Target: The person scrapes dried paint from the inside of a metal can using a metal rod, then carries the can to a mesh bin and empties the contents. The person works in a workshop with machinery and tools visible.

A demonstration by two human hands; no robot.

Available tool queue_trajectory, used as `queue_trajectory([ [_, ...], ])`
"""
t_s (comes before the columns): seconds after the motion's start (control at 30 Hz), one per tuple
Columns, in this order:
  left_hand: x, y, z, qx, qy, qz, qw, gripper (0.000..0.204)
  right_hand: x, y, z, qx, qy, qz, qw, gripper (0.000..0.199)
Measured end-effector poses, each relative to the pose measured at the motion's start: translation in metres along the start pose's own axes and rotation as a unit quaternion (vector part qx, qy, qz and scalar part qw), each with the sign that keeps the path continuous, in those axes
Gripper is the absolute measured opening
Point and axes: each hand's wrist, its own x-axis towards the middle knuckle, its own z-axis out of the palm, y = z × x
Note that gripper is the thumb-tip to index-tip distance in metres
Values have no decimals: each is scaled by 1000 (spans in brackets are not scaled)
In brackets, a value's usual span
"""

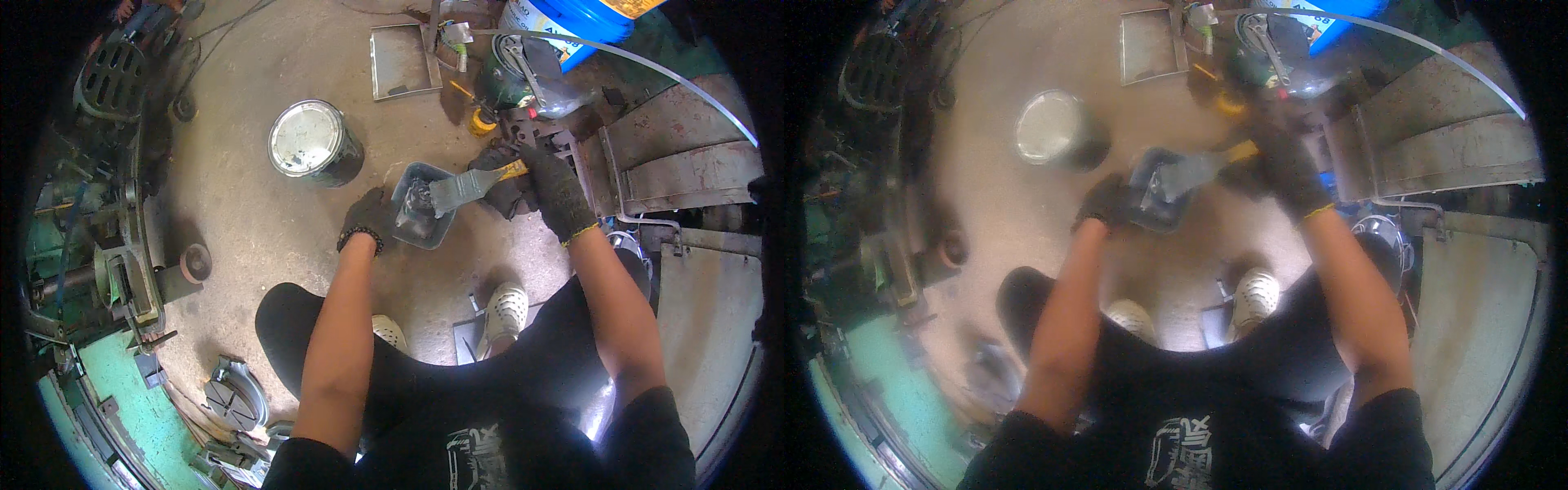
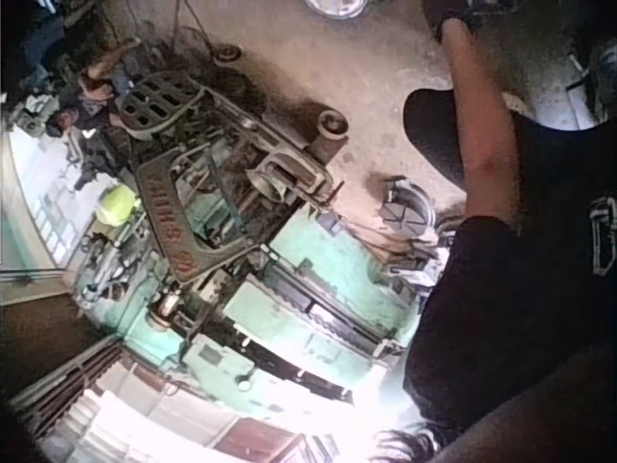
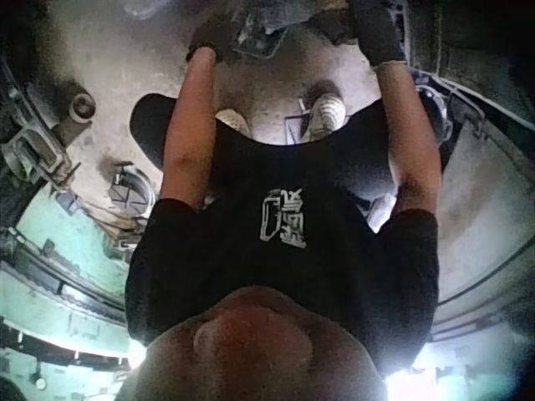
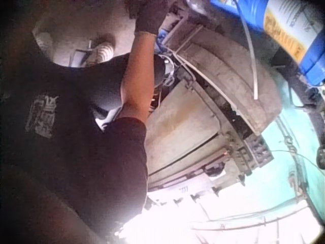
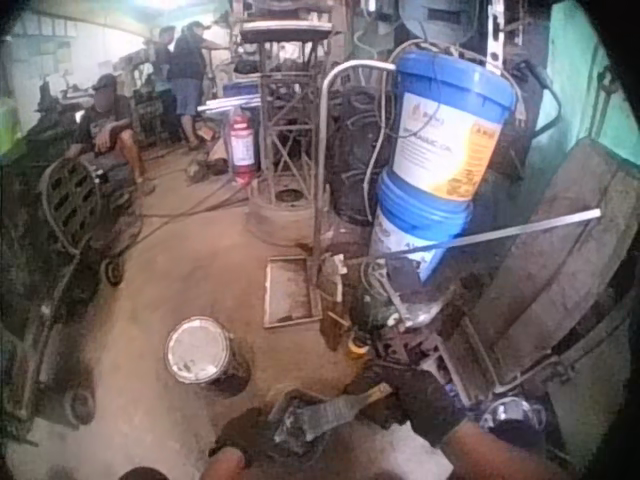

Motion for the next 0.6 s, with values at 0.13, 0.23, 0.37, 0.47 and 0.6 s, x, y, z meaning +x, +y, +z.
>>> queue_trajectory([
  [0.13,-3,2,-14,-35,3,-15,999,56,0,-28,-4,296,67,230,925,29],
  [0.23,41,-51,19,-39,85,59,994,52,2,-29,-1,408,105,179,889,28],
  [0.37,68,-68,18,-13,127,138,982,49,21,19,-32,587,-142,222,765,33],
  [0.47,3,13,-29,-98,119,125,980,47,18,-6,-33,606,7,303,735,32],
  [0.6,-38,24,-65,-155,193,184,951,44,19,-27,-26,598,26,331,729,40],
])
